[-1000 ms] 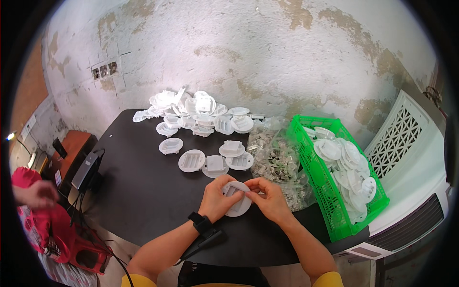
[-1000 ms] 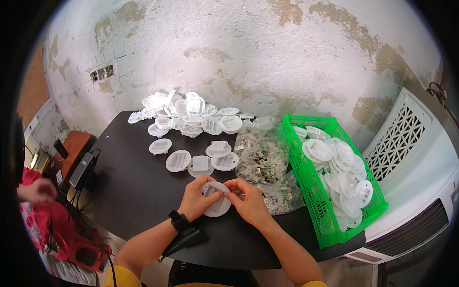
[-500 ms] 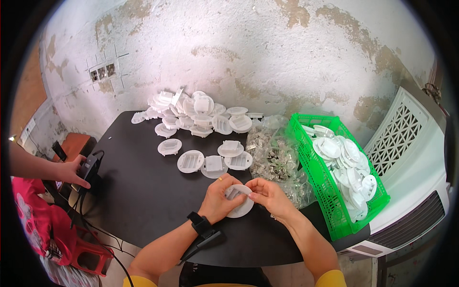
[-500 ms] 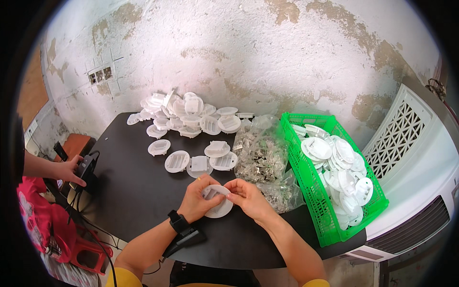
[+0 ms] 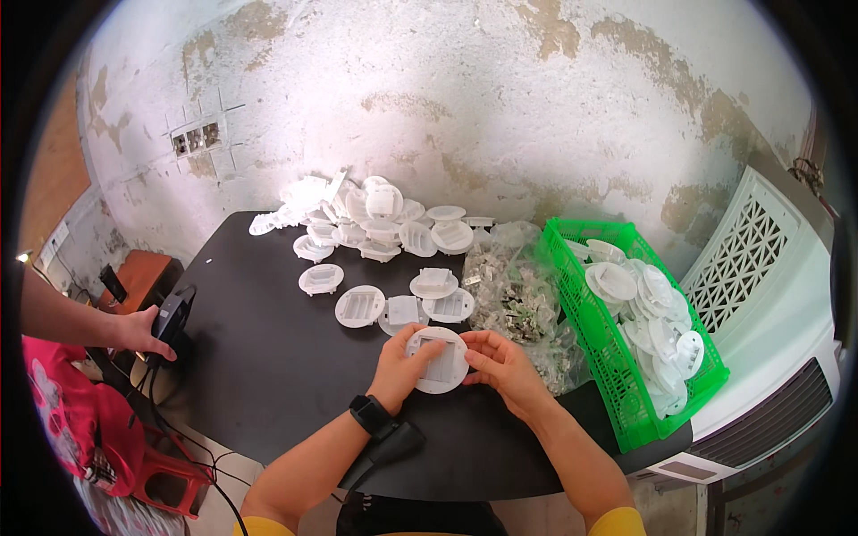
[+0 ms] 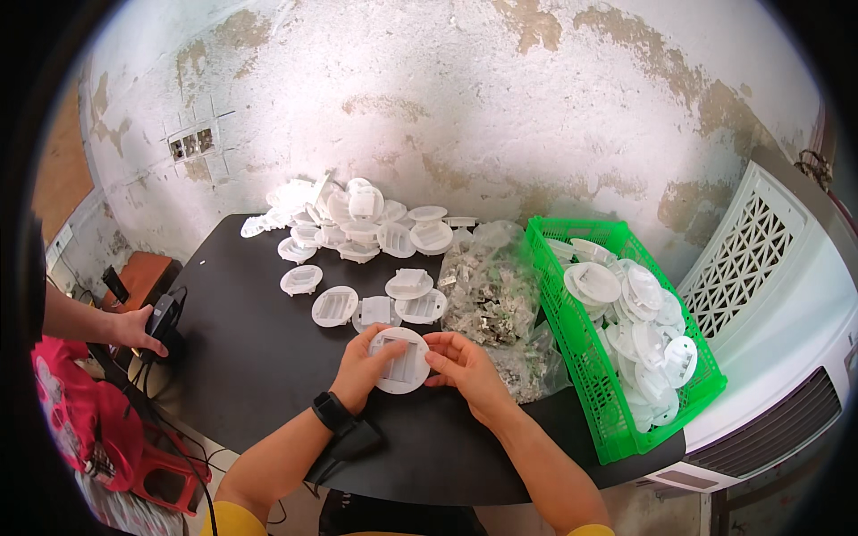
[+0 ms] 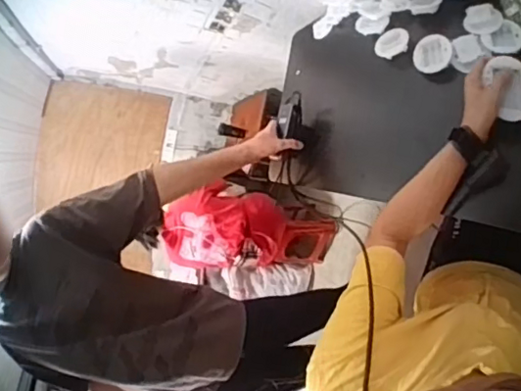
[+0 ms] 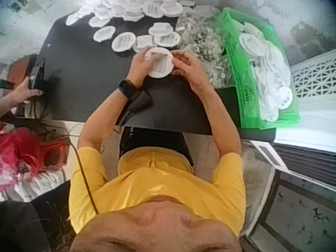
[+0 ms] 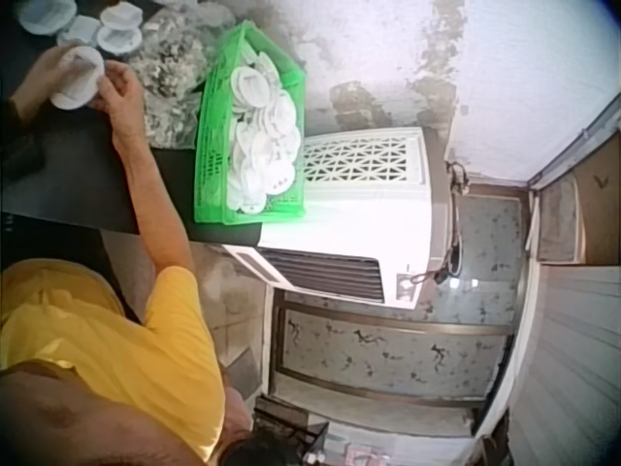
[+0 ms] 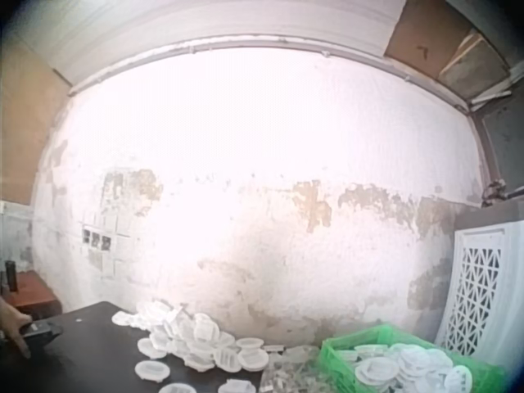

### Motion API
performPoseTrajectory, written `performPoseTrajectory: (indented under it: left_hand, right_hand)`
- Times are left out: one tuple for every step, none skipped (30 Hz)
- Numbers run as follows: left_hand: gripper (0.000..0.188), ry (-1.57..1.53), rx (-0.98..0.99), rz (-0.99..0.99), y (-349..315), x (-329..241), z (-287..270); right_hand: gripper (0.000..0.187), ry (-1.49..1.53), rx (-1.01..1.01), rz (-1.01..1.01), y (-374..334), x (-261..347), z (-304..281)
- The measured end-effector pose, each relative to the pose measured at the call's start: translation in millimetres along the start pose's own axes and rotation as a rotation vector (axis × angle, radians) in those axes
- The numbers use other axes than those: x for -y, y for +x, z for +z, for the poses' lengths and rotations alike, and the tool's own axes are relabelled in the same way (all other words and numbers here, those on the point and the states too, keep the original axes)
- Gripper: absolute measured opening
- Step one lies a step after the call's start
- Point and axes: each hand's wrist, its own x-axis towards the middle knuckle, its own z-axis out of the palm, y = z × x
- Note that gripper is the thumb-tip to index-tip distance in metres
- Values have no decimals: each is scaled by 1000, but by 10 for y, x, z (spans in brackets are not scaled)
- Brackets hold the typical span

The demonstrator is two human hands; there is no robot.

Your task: Assembling white plastic parts with small metal components.

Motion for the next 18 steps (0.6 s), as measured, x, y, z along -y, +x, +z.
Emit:
performPoseTrajectory:
  left_hand:
    - [20, 0, 0, 1, 15, 20, -16]
    - [18, -92, 14, -12, 46, 55, -36]
    - [17, -184, 28, -27, 60, 75, -54]
    - [17, -184, 30, -27, 54, 81, -77]
    - [16, -146, 41, -33, 59, 73, -78]
    - [16, -107, 53, -40, 66, 68, -74]
    - [16, -108, 62, -42, 73, 69, -61]
    - [18, -68, 81, -47, 63, 44, -71]
    - [19, -27, 99, -53, 62, 26, -82]
    - [19, -30, 106, -49, 91, 30, -99]
    - [21, 68, 64, 86, 143, 41, -150]
    - [24, 168, 21, 217, 203, 56, -214]
    - [26, 255, -68, 293, 284, 40, -304]
    - [29, 578, -168, 330, 310, -92, -323]
    - [32, 731, -256, 424, 345, -67, -455]
    - [37, 884, -346, 516, 408, -4, -588]
    - [37, 896, -366, 513, 427, 15, -723]
    - [44, 991, -455, 477, 480, 56, -788]
  right_hand:
    - [31, -20, 7, 8, -7, 5, 7]
    - [32, -41, 12, 16, -12, 9, 12]
    - [32, -42, 11, 15, -19, 13, 28]
    - [32, -45, 20, 14, -26, 15, 54]
    - [33, -51, 24, 11, -29, 21, 53]
    - [33, -52, 16, 10, -28, 17, 44]
    - [34, -105, 35, -4, -25, 3, 30]
    - [35, -164, 59, -23, -20, 3, 50]
    - [35, -152, 83, -46, -12, -25, 53]
    - [35, -157, 77, -51, -13, -34, 27]
    - [34, -170, 64, -91, 9, -46, 15]
    - [34, -180, 51, -130, 28, -52, 4]
    - [35, -137, 19, -187, 38, 25, -30]
    - [37, -174, -92, -245, -11, 151, -118]
    - [37, -101, -186, -288, -18, 262, -157]
    - [35, -124, -268, -353, -2, 363, -244]
    - [33, -4, -337, -412, -4, 487, -260]
    - [32, 24, -372, -461, -53, 617, -361]
